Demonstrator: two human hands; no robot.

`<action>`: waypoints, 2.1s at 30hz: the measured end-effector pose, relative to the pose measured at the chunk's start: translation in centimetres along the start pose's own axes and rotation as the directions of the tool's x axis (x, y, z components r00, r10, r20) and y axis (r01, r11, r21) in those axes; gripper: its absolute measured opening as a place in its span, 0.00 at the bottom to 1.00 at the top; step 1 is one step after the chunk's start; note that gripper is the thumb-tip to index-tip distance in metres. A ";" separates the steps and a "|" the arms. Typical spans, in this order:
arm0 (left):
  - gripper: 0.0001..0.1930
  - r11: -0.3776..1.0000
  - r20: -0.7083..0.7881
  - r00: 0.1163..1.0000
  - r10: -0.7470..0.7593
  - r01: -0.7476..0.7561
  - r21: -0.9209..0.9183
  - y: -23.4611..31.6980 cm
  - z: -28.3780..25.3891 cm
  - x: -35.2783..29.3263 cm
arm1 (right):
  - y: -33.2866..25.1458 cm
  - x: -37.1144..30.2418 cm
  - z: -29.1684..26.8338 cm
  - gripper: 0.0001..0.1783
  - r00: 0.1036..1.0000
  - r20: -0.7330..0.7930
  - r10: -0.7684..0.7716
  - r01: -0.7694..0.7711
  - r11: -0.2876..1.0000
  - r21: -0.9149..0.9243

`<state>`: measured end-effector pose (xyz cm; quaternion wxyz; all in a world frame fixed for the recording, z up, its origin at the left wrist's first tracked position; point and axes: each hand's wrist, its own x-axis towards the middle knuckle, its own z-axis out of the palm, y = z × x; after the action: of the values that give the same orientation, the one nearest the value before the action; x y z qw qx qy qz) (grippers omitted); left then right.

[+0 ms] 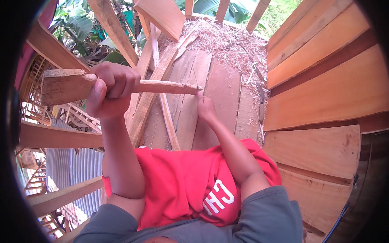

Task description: The person carves a wooden stick using a knife, holding the stick in the left hand and the knife in the right. They repeatedly shave off thin layers of wood, rotating the stick to work on different sides. Wood shavings accumulate on the floor around them.

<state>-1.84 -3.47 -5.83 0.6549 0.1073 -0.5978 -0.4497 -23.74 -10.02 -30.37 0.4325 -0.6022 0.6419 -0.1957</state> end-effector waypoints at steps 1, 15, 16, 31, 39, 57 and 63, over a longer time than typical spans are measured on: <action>0.19 1.000 0.007 1.000 0.006 -0.006 0.000 0.1 0.0 -0.2 | -0.7 0.0 -0.6 0.31 0.998 -0.027 0.052 -0.054 0.993 -0.107; 0.19 0.999 -0.056 0.998 0.028 -0.027 0.019 0.4 -1.3 -0.5 | -0.5 0.6 -2.3 0.29 0.977 0.017 -0.212 0.205 0.917 -0.343; 0.19 0.999 -0.090 0.996 0.027 -0.024 0.026 0.5 -1.3 -0.5 | -0.5 0.5 -2.6 0.28 0.980 0.016 -0.201 0.192 0.905 -0.379; 0.21 0.999 0.013 0.999 0.051 -0.052 0.007 0.3 -1.6 -0.2 | -0.3 2.9 -5.4 0.20 0.999 0.033 0.002 0.002 0.990 -0.143; 0.21 0.997 0.003 0.997 0.079 -0.079 -0.011 0.5 -1.3 -0.2 | -0.5 1.6 -2.5 0.21 0.929 0.264 0.261 -0.332 0.901 0.279; 0.20 0.981 -0.107 0.979 0.171 -0.179 -0.070 2.4 -0.9 -0.4 | -2.4 0.5 -2.7 0.32 0.918 0.274 0.287 -0.364 0.882 0.300; 0.20 0.979 -0.143 0.973 0.184 -0.194 -0.058 3.3 -0.9 -0.6 | -3.1 0.3 -3.2 0.28 0.892 0.369 0.260 -0.393 0.849 0.353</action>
<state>0.57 -1.49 -4.26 0.7376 0.0569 -0.5424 -0.3982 -24.41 -11.76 -26.30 0.6729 -0.3989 0.6034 -0.1549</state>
